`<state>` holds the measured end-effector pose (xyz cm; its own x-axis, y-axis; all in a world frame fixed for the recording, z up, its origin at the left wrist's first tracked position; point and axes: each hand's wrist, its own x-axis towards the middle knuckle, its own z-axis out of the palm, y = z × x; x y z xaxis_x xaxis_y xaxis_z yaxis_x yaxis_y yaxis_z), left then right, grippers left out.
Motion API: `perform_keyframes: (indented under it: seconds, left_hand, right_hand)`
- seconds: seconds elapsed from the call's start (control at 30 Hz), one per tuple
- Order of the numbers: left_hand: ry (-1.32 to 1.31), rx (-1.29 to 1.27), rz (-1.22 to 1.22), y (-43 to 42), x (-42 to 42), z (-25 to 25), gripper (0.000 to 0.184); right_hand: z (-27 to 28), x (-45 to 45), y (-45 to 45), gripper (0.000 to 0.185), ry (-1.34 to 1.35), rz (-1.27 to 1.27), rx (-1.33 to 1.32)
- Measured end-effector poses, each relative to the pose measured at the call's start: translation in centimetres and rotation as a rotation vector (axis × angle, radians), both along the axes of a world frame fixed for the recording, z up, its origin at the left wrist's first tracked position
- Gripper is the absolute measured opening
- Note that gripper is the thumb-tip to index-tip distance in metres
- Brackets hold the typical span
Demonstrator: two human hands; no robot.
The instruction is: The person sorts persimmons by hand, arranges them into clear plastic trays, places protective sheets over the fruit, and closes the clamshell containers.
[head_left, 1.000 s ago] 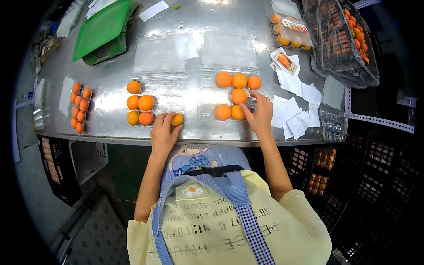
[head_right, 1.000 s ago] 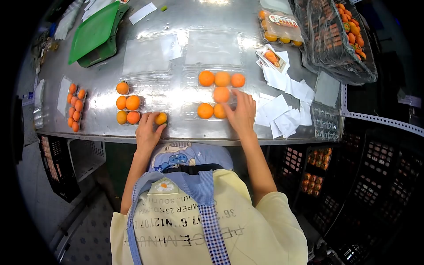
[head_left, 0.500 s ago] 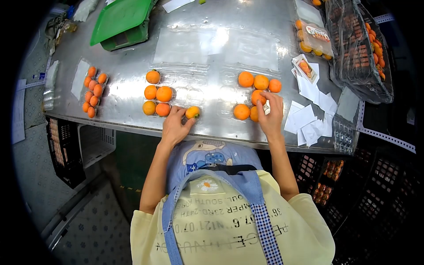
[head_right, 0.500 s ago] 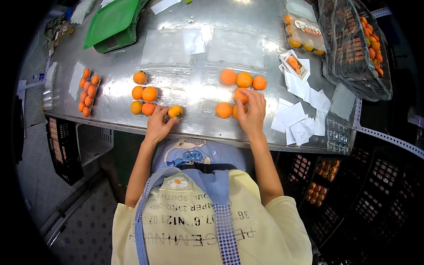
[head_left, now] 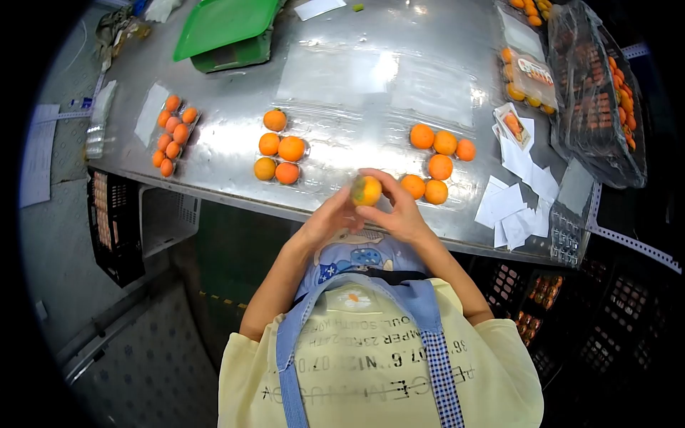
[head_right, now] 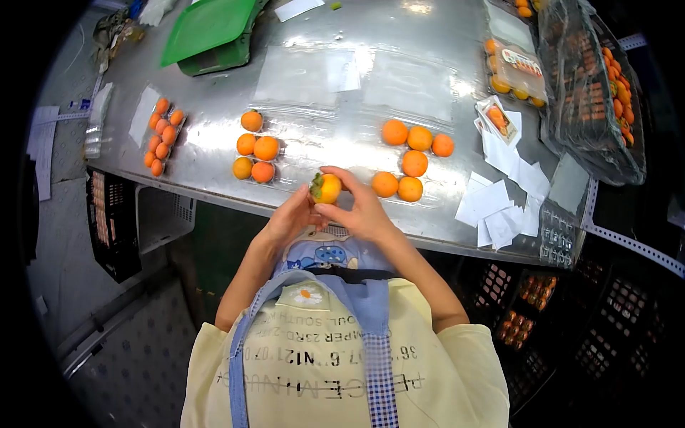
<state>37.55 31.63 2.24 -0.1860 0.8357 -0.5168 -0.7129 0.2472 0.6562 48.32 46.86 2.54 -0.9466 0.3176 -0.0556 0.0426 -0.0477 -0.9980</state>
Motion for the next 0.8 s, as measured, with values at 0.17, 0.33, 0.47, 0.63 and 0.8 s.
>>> perform_keyframes:
  seconds: [0.17,0.33,0.47,0.63,0.8]
  left_hand:
    - [0.458,-0.185,0.136,-4.1,-2.2,0.4,0.035]
    - [0.403,-0.312,0.513,-9.1,-4.8,-1.1,0.025]
    - [0.4,-0.311,0.563,-11.1,-6.7,-1.9,0.022]
    - [0.497,-0.317,0.516,-12.3,-8.6,-2.4,0.019]
    - [0.629,-0.346,0.45,-13.0,-10.5,-3.2,0.017]
  right_hand:
    - [-1.1,-0.8,-0.1,0.048,-0.121,-0.012,0.221]
    - [-1.9,-3.1,-1.6,0.049,-0.13,0.075,0.642]
    - [-2.8,-4.7,-3.2,0.049,-0.123,0.068,0.857]
    - [-3.2,-5.8,-4.2,0.047,-0.225,0.062,0.986]
    - [-3.0,-6.0,-5.2,0.046,-0.209,0.007,1.021]
